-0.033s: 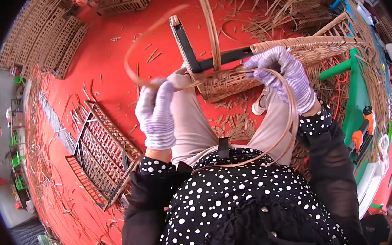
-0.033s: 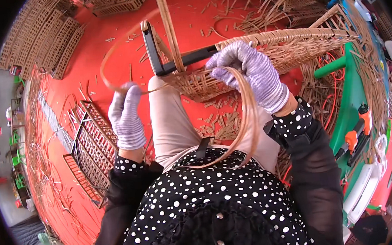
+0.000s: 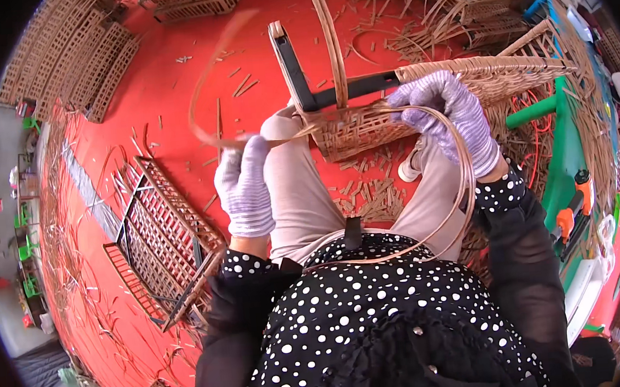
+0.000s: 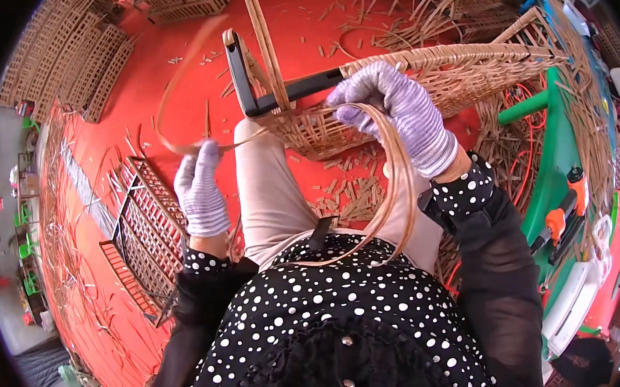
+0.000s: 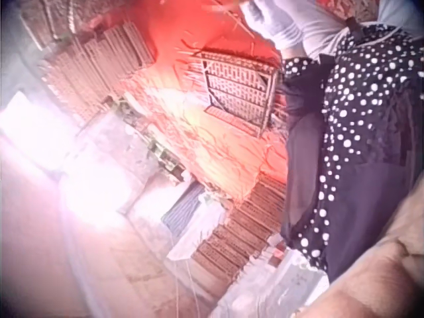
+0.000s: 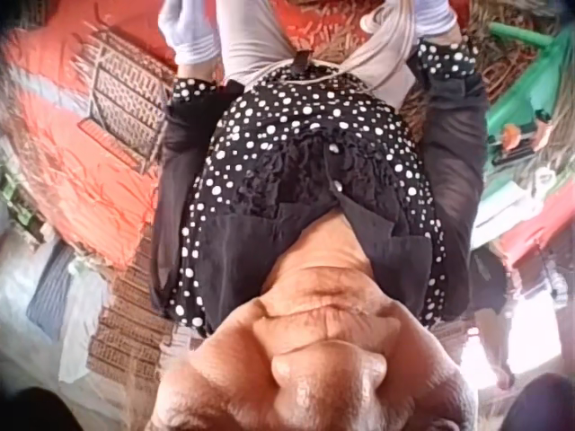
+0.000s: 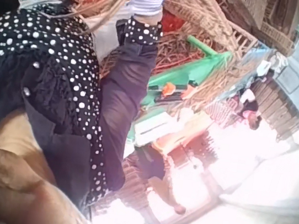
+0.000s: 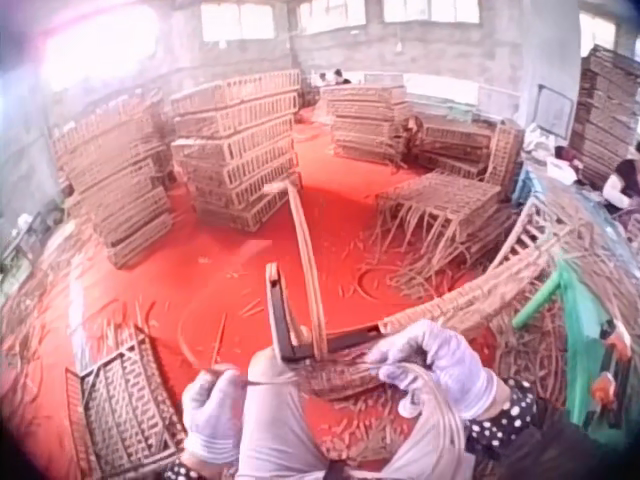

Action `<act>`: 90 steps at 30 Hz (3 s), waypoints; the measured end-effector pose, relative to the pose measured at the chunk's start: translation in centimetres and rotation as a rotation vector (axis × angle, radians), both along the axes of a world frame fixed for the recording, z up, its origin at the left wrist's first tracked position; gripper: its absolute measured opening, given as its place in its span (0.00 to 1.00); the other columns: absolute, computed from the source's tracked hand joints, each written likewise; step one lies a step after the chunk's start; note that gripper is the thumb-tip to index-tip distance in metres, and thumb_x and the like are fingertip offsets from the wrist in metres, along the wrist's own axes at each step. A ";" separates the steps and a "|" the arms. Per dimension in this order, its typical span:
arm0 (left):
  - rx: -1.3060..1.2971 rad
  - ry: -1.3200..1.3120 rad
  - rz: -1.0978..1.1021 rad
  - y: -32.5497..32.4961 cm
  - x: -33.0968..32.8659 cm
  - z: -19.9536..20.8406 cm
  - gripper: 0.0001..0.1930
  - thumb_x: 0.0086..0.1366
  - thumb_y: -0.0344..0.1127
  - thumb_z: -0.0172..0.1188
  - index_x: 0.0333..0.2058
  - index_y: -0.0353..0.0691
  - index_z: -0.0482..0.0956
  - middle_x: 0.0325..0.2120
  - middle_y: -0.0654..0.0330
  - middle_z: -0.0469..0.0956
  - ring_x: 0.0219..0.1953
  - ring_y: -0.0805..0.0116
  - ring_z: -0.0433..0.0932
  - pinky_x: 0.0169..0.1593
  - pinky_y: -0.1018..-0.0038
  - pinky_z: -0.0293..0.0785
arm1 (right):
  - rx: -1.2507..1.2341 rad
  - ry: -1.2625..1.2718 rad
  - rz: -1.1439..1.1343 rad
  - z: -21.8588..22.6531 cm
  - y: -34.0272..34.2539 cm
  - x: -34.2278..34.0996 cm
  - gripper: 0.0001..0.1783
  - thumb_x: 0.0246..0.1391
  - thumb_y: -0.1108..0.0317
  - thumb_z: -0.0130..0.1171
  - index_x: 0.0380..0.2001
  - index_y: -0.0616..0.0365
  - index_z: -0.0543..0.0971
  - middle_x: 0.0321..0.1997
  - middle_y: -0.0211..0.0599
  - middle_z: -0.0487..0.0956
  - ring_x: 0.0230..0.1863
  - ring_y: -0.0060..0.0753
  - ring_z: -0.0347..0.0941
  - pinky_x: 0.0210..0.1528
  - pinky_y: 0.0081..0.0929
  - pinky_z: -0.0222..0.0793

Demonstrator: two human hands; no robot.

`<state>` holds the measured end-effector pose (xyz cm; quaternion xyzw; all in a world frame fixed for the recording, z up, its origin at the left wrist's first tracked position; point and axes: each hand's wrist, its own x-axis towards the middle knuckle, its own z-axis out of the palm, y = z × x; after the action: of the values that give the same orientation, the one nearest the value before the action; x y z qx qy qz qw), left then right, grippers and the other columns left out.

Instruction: Assembling and weaving bamboo strips onto a furniture frame using an air stapler and hand tools.

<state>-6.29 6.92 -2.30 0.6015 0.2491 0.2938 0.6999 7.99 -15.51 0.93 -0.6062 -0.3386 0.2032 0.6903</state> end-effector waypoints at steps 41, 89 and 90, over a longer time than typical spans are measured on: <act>1.788 0.234 -0.346 -3.7 15.5 4.6 0.28 0.45 0.65 0.59 0.33 0.45 0.75 0.23 0.58 0.78 0.25 0.60 0.78 0.28 0.64 0.72 | 0.536 0.518 -0.014 1.0 0.4 6.6 0.20 0.60 0.56 0.40 0.15 0.50 0.60 0.10 0.23 0.50 0.12 0.23 0.47 0.31 0.36 0.67; 1.592 -0.109 -0.313 -3.4 4.7 0.1 0.23 0.49 0.61 0.57 0.22 0.45 0.71 0.16 0.65 0.71 0.21 0.67 0.73 0.27 0.70 0.68 | 0.093 0.348 -0.409 10.0 6.9 -7.4 0.26 0.59 0.60 0.40 0.06 0.43 0.53 0.04 0.21 0.48 0.06 0.23 0.46 0.13 0.28 0.56; 1.601 -0.114 -0.330 -3.6 4.5 0.7 0.23 0.49 0.61 0.57 0.22 0.45 0.71 0.16 0.65 0.70 0.21 0.67 0.73 0.27 0.70 0.67 | 0.085 0.338 -0.382 10.3 6.8 -6.7 0.25 0.58 0.59 0.41 0.07 0.43 0.54 0.05 0.21 0.48 0.06 0.22 0.46 0.11 0.27 0.52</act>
<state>-1.81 3.32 -1.63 0.9320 -0.1640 0.3059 0.1042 1.30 -8.73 11.19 -0.5871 -0.1062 0.1531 0.7878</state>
